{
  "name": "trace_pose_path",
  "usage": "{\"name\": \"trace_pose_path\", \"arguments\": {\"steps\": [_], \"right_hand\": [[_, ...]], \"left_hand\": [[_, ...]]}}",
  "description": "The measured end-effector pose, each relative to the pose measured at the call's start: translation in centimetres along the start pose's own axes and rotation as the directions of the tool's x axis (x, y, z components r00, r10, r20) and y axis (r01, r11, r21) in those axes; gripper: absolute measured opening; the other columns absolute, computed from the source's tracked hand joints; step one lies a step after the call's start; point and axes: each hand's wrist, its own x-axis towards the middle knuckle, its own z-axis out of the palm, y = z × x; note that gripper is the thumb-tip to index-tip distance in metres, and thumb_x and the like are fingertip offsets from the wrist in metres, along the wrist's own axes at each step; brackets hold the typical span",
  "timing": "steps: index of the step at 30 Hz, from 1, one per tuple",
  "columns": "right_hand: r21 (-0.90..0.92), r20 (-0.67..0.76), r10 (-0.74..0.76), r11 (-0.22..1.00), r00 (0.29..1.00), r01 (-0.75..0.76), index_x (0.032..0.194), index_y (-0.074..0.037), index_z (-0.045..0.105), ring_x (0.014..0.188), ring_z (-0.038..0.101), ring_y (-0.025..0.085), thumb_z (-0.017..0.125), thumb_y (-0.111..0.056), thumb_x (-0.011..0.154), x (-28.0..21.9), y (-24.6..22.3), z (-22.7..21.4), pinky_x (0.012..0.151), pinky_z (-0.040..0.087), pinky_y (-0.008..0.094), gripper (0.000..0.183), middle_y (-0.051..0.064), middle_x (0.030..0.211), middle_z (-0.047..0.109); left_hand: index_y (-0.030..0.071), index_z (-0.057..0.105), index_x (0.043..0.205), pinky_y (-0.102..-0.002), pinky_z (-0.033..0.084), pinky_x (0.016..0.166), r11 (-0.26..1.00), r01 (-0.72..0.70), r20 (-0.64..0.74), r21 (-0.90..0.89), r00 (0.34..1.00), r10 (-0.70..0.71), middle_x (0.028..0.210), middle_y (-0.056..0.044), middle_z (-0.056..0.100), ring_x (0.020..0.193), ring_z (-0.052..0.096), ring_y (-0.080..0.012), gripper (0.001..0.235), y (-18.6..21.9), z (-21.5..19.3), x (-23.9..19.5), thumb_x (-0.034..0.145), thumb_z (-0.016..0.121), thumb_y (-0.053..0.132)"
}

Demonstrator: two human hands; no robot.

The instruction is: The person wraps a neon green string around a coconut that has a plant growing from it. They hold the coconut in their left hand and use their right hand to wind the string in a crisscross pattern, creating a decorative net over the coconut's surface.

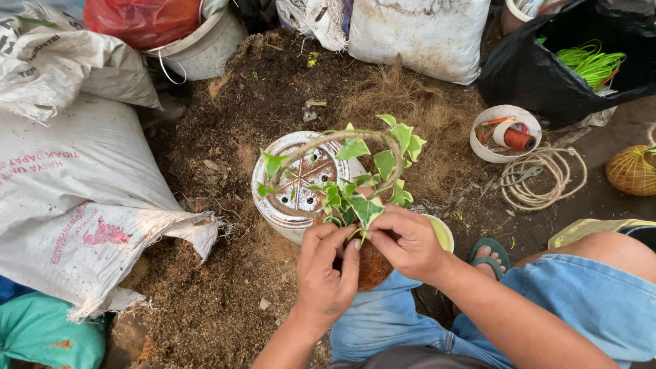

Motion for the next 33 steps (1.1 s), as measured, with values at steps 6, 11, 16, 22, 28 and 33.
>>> {"name": "trace_pose_path", "arguments": {"steps": [6, 11, 16, 22, 28, 33], "right_hand": [[0.037, 0.005, -0.137, 0.99, 0.991, 0.136, 0.104, -0.001, 0.068, 0.084, 0.069, 0.019, 0.071, 0.007, 0.093, -0.4, 0.5, 0.0, 0.074, 0.054, 0.029, 0.014, 0.009, 0.095, 0.07], [0.028, 0.008, -0.108, 0.994, 0.994, 0.107, 0.103, -0.002, 0.07, 0.086, 0.071, 0.02, 0.072, 0.005, 0.092, -0.3, 0.2, 0.1, 0.075, 0.056, 0.028, 0.013, 0.011, 0.099, 0.072], [-0.109, -0.022, -0.103, 0.989, 0.994, 0.1, 0.105, -0.001, 0.073, 0.082, 0.073, 0.02, 0.073, 0.005, 0.089, 0.0, -0.4, -0.2, 0.072, 0.057, 0.029, 0.017, 0.011, 0.097, 0.073], [-0.244, -0.076, -0.144, 0.962, 0.987, 0.121, 0.104, -0.002, 0.071, 0.083, 0.073, 0.023, 0.075, 0.003, 0.088, 0.6, -1.1, -0.2, 0.074, 0.058, 0.031, 0.017, 0.012, 0.101, 0.074], [-0.342, -0.092, -0.144, 0.934, 0.985, 0.105, 0.105, -0.003, 0.069, 0.083, 0.071, 0.026, 0.076, 0.001, 0.088, 0.7, -1.5, -0.5, 0.073, 0.054, 0.035, 0.019, 0.01, 0.1, 0.075], [-0.37, -0.195, -0.085, 0.929, 0.977, 0.007, 0.104, -0.005, 0.071, 0.082, 0.07, 0.025, 0.077, -0.003, 0.088, 0.7, -2.0, 0.4, 0.075, 0.053, 0.033, 0.018, 0.011, 0.1, 0.074]], "left_hand": [[0.002, 0.071, 0.115, -0.038, 0.052, 0.076, 0.95, -0.159, -0.004, 0.27, 0.986, 0.166, 0.099, -0.013, 0.057, 0.089, 0.06, -0.0292, 0.028, 0.2, 0.6, -0.6, 0.087, 0.075, -0.001], [0.004, 0.069, 0.108, -0.04, 0.046, 0.079, 0.936, -0.161, -0.069, 0.314, 0.979, 0.191, 0.098, -0.011, 0.06, 0.089, 0.059, -0.0291, 0.02, 0.0, 1.0, -1.1, 0.089, 0.075, 0.001], [0.005, 0.067, 0.108, -0.039, 0.045, 0.084, 0.939, -0.172, -0.149, 0.298, 0.963, 0.223, 0.1, -0.01, 0.061, 0.091, 0.057, -0.0287, 0.018, 0.0, 1.4, -1.6, 0.091, 0.073, 0.0], [0.0, 0.064, 0.108, -0.044, 0.051, 0.096, 0.961, -0.196, -0.176, 0.194, 0.957, 0.231, 0.104, -0.013, 0.062, 0.099, 0.061, -0.0309, 0.015, -0.8, 1.1, -1.5, 0.095, 0.068, -0.002], [-0.002, 0.064, 0.11, -0.036, 0.055, 0.082, 0.972, -0.185, -0.185, 0.146, 0.96, 0.211, 0.105, -0.016, 0.061, 0.094, 0.064, -0.0266, 0.015, -1.4, 1.0, -2.1, 0.096, 0.069, -0.003], [0.0, 0.065, 0.108, -0.035, 0.052, 0.08, 0.945, -0.255, -0.105, 0.207, 0.954, 0.28, 0.103, -0.013, 0.061, 0.092, 0.062, -0.0277, 0.016, -2.0, 0.2, -1.3, 0.093, 0.071, -0.002]]}}
